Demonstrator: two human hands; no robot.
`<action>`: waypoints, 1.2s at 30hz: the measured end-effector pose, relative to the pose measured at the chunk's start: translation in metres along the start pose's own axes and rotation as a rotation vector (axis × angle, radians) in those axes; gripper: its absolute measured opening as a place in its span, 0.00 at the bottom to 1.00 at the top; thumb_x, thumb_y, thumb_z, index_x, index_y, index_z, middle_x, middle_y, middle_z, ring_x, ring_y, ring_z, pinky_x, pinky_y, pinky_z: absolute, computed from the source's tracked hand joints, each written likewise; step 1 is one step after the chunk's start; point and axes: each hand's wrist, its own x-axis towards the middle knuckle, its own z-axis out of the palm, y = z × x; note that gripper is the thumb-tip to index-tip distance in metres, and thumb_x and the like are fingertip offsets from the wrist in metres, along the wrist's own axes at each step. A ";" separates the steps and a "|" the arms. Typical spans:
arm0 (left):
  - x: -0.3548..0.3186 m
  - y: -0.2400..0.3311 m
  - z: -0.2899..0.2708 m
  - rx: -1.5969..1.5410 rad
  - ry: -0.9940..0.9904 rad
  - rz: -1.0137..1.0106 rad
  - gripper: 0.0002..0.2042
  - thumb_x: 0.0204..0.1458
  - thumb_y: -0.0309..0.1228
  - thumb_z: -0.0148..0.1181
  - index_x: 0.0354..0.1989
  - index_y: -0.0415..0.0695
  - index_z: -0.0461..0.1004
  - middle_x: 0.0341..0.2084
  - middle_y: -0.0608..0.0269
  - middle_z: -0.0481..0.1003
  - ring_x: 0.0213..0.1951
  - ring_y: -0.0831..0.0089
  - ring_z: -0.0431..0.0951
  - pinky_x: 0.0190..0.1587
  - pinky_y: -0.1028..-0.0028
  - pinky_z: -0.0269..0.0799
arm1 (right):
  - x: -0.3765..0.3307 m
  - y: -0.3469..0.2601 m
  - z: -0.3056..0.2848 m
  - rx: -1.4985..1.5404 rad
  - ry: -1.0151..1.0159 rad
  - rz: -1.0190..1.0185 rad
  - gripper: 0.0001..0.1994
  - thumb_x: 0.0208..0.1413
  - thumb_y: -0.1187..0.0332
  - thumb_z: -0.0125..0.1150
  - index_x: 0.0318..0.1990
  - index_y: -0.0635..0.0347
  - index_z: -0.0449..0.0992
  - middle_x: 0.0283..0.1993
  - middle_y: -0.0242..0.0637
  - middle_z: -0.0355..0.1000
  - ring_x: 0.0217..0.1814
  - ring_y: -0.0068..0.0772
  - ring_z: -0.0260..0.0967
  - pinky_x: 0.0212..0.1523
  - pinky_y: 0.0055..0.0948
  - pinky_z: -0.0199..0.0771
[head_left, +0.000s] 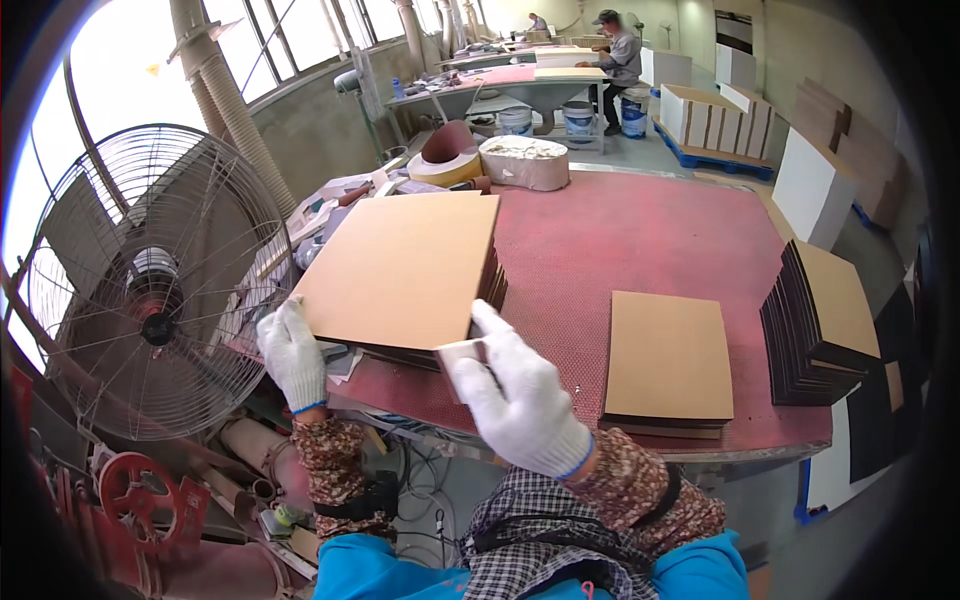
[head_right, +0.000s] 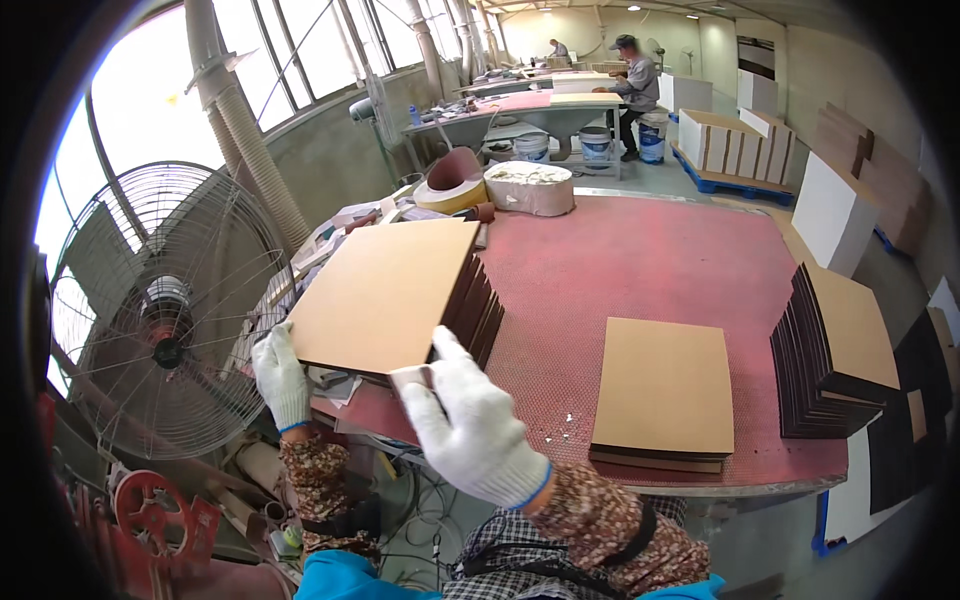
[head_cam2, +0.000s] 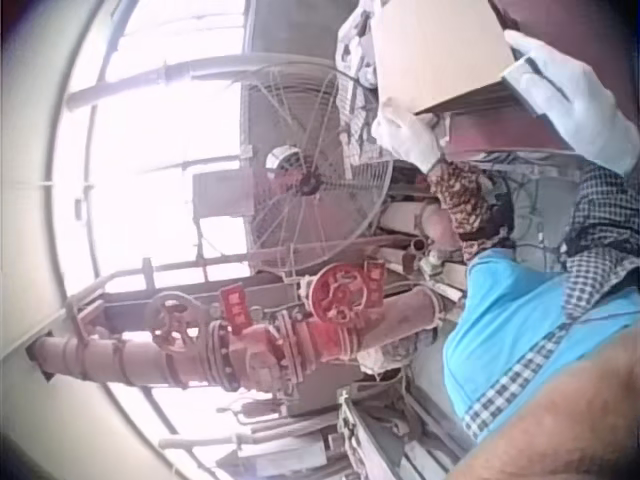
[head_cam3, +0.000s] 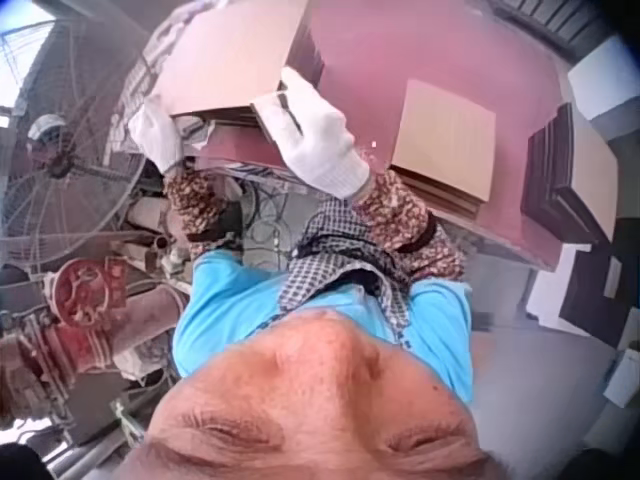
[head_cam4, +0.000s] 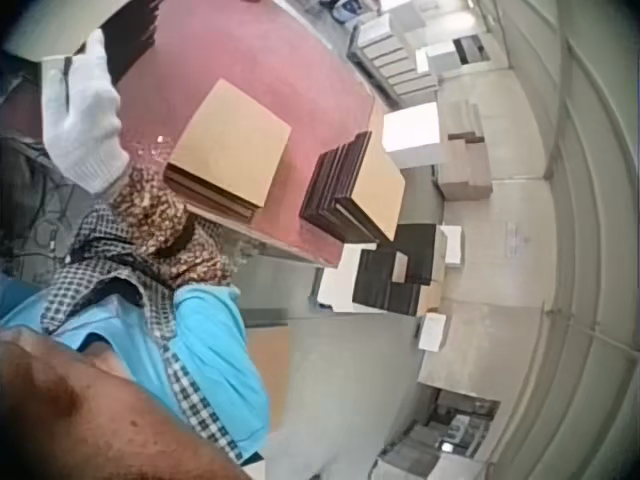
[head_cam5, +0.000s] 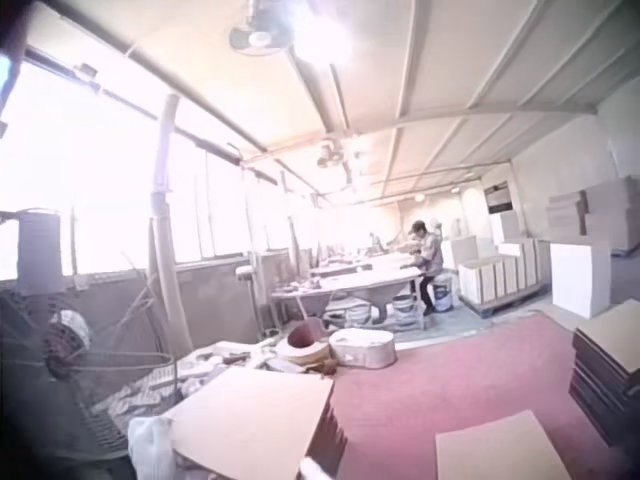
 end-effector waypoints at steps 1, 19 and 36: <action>0.008 -0.014 0.007 -0.015 0.025 0.028 0.19 0.69 0.40 0.50 0.47 0.35 0.81 0.40 0.57 0.78 0.42 0.66 0.79 0.50 0.68 0.72 | 0.005 0.002 0.009 0.034 -0.009 0.006 0.12 0.65 0.66 0.61 0.41 0.70 0.79 0.54 0.72 0.71 0.52 0.67 0.75 0.57 0.45 0.75; -0.017 0.041 -0.009 -0.798 0.235 -0.182 0.18 0.66 0.29 0.47 0.58 0.33 0.74 0.55 0.46 0.75 0.52 0.60 0.78 0.58 0.61 0.73 | -0.008 0.034 -0.034 -0.264 -0.054 0.169 0.13 0.68 0.62 0.57 0.49 0.63 0.77 0.34 0.51 0.76 0.35 0.53 0.78 0.33 0.46 0.77; -0.279 0.205 0.195 -0.741 -1.222 -0.369 0.36 0.66 0.44 0.51 0.74 0.32 0.51 0.72 0.39 0.56 0.73 0.48 0.58 0.74 0.61 0.53 | -0.140 0.076 -0.250 -1.675 -0.427 0.355 0.12 0.66 0.66 0.51 0.50 0.63 0.74 0.36 0.43 0.72 0.26 0.42 0.76 0.24 0.40 0.78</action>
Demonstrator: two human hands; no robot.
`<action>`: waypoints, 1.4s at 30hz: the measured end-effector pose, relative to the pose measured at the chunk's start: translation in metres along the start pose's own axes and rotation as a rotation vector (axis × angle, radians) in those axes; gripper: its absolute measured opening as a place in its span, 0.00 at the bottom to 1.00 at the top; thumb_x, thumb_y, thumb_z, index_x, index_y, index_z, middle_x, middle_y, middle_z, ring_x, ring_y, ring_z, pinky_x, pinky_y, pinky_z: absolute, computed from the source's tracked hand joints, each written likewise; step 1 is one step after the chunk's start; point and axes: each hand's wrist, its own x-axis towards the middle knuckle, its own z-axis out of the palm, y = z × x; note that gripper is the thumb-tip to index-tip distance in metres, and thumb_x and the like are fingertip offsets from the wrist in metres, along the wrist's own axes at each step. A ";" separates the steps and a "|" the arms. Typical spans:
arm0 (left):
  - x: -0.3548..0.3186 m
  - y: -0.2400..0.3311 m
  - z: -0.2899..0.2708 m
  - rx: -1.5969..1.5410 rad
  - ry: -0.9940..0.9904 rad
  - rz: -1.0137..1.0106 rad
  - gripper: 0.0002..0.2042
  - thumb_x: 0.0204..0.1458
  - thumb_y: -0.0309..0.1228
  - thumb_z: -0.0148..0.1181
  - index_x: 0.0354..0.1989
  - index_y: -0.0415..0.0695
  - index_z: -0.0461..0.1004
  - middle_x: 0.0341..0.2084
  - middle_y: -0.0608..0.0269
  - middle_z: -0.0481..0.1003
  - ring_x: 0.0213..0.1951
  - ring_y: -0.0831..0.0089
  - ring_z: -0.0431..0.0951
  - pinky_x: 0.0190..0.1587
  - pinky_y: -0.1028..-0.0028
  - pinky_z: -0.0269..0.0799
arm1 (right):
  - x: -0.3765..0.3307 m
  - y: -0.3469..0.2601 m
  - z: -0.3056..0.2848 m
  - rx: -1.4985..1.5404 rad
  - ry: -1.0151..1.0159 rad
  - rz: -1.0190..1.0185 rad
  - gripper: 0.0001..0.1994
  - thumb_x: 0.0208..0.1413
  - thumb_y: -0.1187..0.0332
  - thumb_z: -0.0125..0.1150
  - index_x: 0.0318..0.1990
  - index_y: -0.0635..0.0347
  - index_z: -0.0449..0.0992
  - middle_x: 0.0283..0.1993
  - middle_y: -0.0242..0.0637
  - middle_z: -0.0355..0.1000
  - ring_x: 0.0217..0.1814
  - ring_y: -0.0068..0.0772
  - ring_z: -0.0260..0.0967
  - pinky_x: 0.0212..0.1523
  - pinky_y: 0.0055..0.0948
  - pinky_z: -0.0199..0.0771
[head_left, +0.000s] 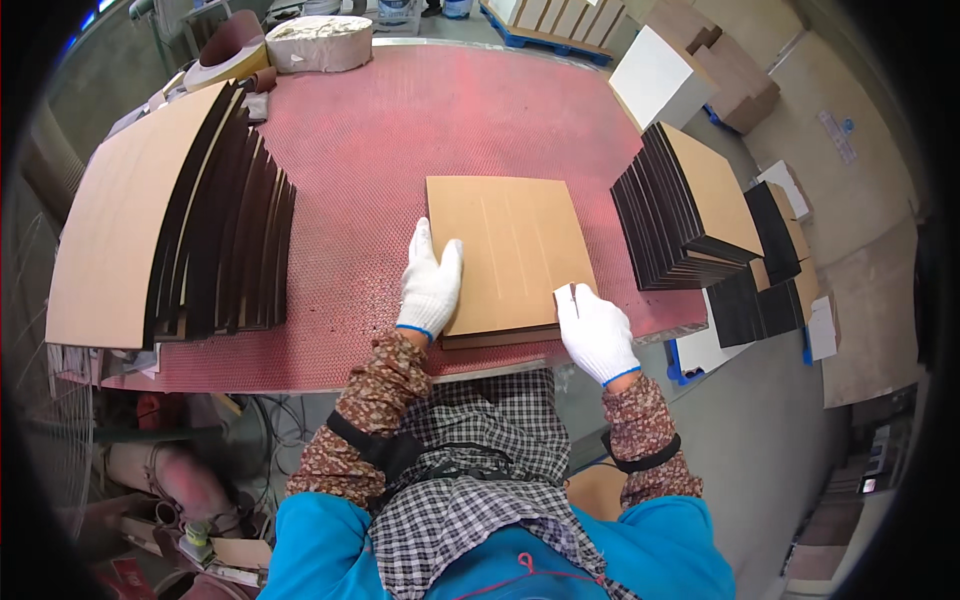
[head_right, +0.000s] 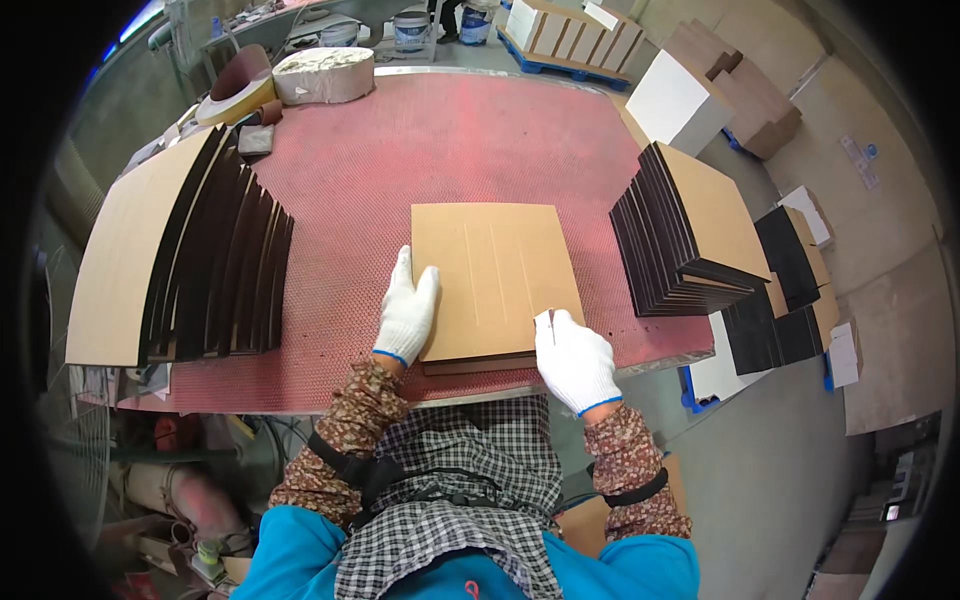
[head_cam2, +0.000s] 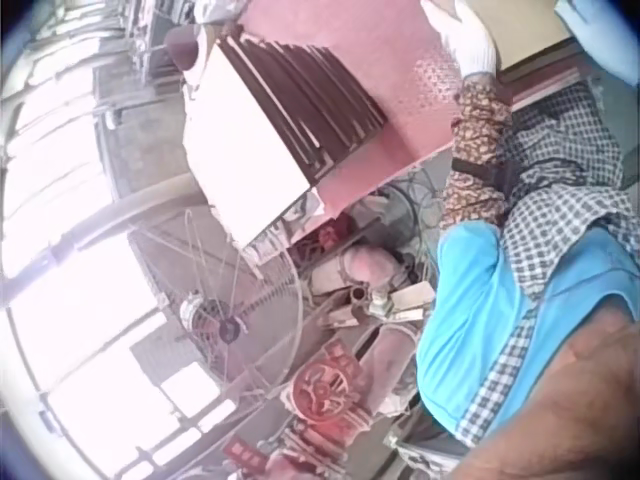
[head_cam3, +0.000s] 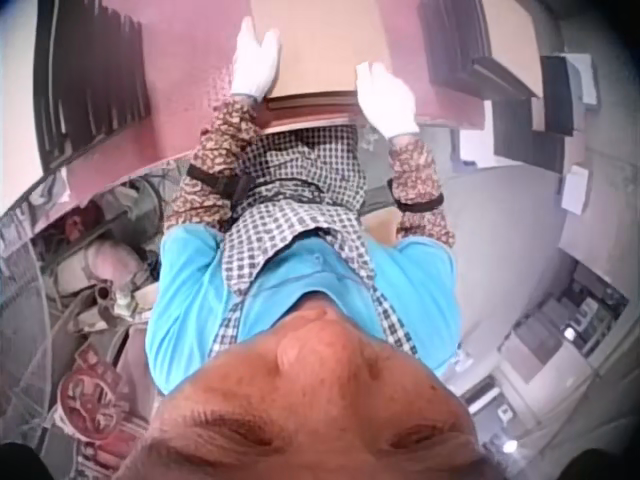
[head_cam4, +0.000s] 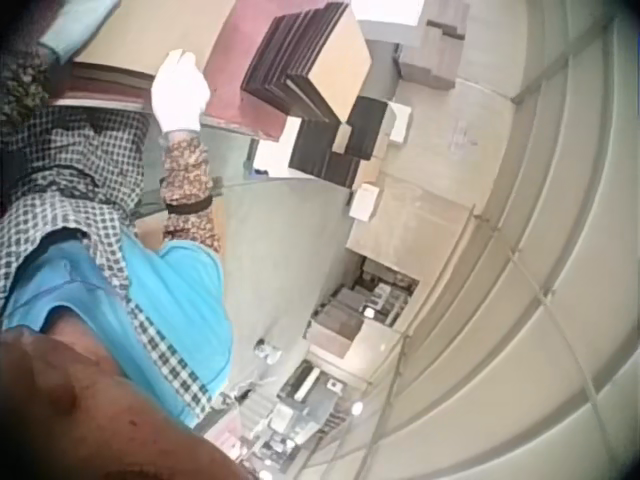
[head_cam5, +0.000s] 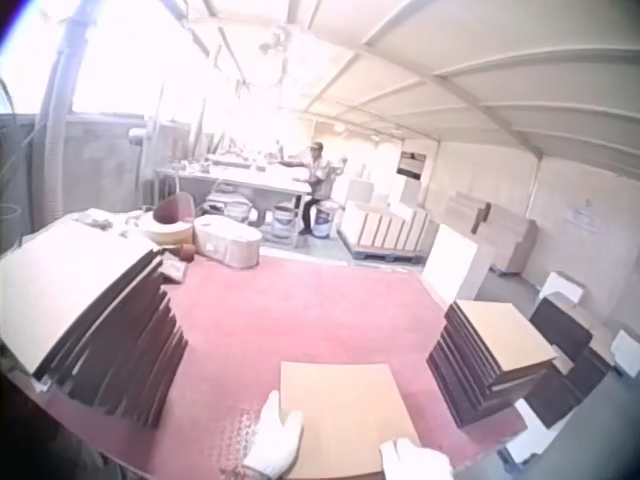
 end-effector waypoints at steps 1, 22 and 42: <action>-0.001 -0.004 0.003 0.036 0.010 -0.001 0.35 0.65 0.42 0.52 0.74 0.34 0.50 0.72 0.40 0.56 0.72 0.47 0.59 0.73 0.60 0.55 | 0.000 -0.002 -0.002 0.007 -0.010 -0.001 0.12 0.66 0.66 0.51 0.50 0.63 0.74 0.36 0.43 0.72 0.26 0.42 0.76 0.24 0.40 0.78; -0.004 -0.001 0.003 0.006 -0.008 0.026 0.35 0.63 0.37 0.53 0.74 0.34 0.50 0.71 0.39 0.56 0.71 0.48 0.59 0.73 0.60 0.55 | 0.156 0.059 0.073 0.243 0.084 0.103 0.19 0.69 0.57 0.44 0.37 0.64 0.75 0.33 0.58 0.77 0.37 0.61 0.77 0.43 0.54 0.77; -0.003 0.000 0.004 -0.015 -0.014 -0.005 0.34 0.63 0.37 0.54 0.74 0.33 0.51 0.72 0.40 0.55 0.72 0.48 0.58 0.74 0.60 0.54 | 0.019 -0.024 -0.004 0.356 -0.063 0.147 0.14 0.69 0.61 0.49 0.37 0.63 0.72 0.25 0.53 0.73 0.28 0.58 0.75 0.30 0.51 0.77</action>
